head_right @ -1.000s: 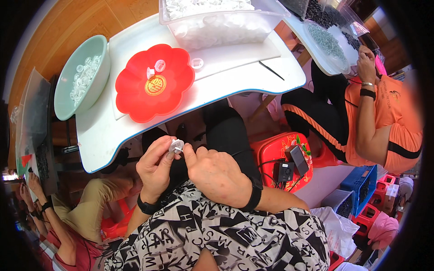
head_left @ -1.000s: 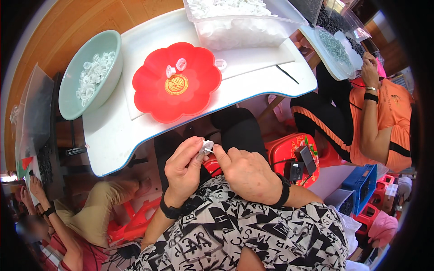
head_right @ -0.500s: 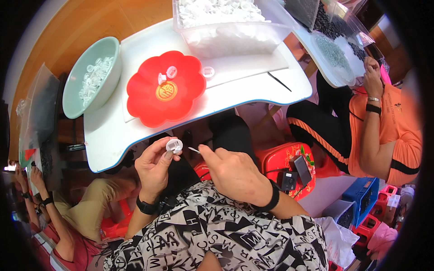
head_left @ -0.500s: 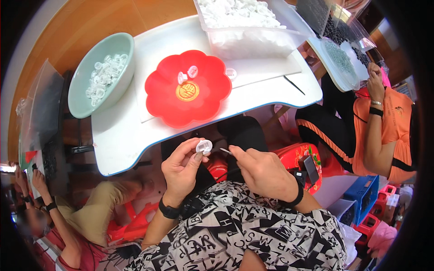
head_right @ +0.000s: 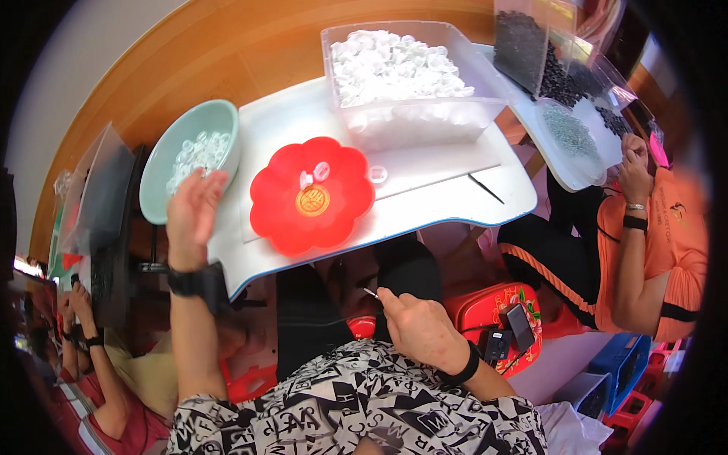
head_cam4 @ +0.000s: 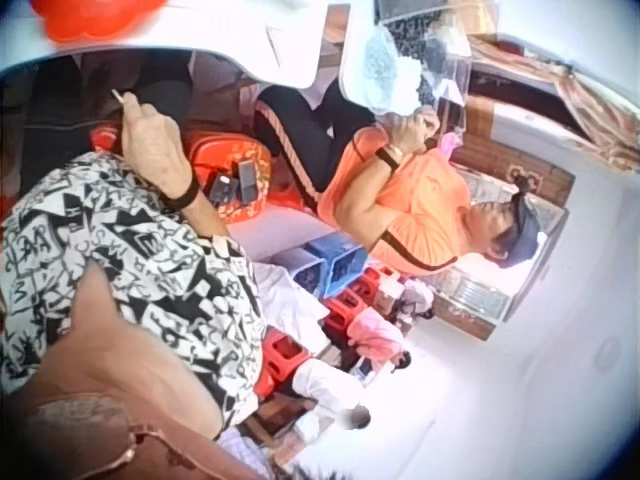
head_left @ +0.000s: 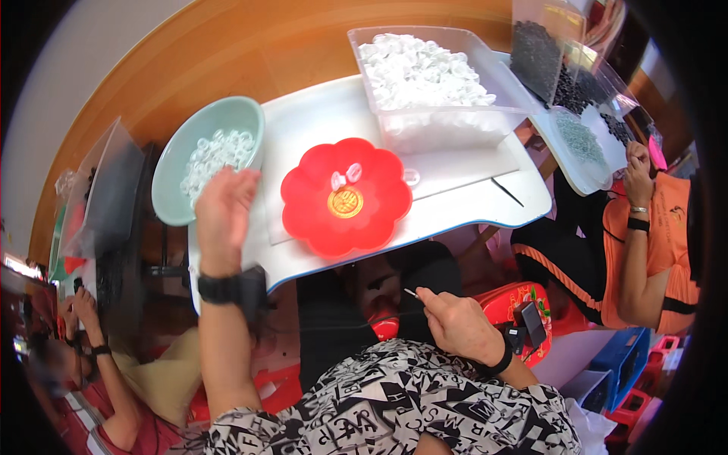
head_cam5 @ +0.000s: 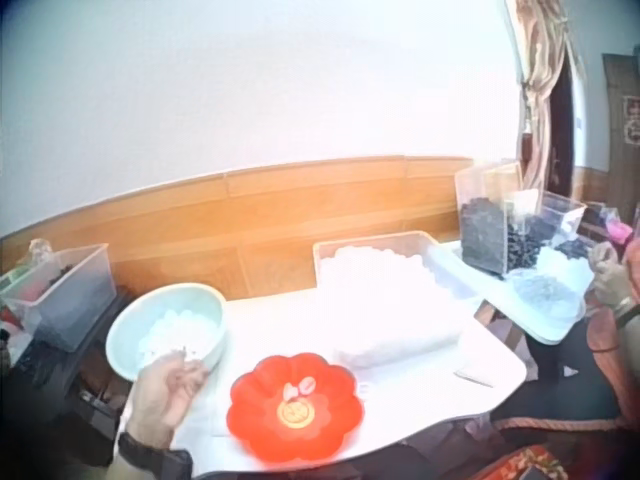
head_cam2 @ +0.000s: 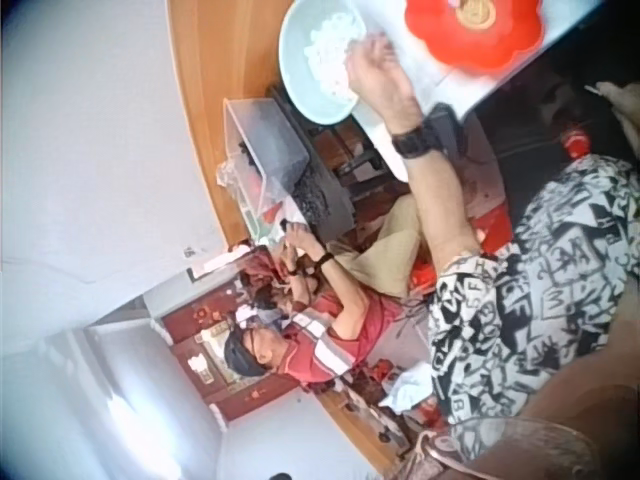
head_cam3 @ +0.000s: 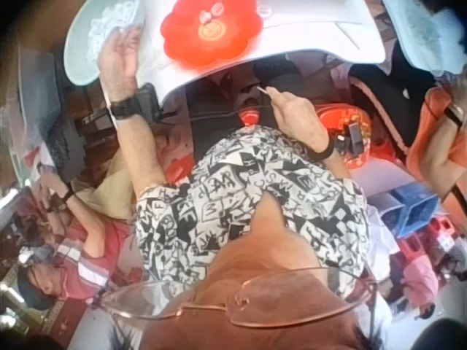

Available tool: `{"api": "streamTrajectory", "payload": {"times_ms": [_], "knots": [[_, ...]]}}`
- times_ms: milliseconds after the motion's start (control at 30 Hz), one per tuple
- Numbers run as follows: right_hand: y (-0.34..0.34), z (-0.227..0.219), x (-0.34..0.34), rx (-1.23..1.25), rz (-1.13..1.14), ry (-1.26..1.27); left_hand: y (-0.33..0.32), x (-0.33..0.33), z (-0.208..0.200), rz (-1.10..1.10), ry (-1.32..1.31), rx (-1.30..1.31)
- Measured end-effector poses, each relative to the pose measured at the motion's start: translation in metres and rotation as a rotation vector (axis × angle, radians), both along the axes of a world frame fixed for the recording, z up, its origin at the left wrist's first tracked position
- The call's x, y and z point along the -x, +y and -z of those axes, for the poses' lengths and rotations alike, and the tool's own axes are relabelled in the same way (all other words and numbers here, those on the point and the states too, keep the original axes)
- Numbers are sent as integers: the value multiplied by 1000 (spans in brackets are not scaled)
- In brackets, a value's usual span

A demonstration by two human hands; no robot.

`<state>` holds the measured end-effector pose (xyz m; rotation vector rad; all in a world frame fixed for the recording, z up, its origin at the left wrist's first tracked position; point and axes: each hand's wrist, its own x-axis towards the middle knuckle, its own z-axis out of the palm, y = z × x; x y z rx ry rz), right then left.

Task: Assembling small plastic components using a pick tool in a manufacturing setting.

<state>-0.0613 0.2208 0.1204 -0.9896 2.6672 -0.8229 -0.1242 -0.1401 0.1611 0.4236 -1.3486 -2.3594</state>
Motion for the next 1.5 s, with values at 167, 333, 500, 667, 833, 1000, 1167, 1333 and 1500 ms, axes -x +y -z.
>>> {"api": "streamTrajectory", "payload": {"times_ms": [167, 333, 500, 667, 833, 1000, 1167, 1333, 1500], "knots": [[-6, 1, 7, -40, -33, -20, 65, -1, 27, 253, -105, 752], [-7, 3, 9, -29, -40, 5, 86, 23, 29, 482, -218, 1504], [-7, 5, 9, -6, -31, 24, 84, 45, 37, 593, -274, 1615], [-6, 2, 11, 17, -24, 8, 86, 23, 34, 198, 41, 1418], [-13, -7, 12, 465, 84, -101, 97, -38, 31, 256, 96, 870], [-32, -7, 8, 537, 186, -313, 122, -98, 40, 461, 20, 252], [-47, 7, -9, 633, -22, -121, 135, -127, 71, 570, -30, 18], [-49, 19, -27, 625, -90, -137, 136, -142, 82, 609, -102, -83], [-40, 23, -35, 532, -62, -89, 149, -145, 78, 587, -104, 10]]}}
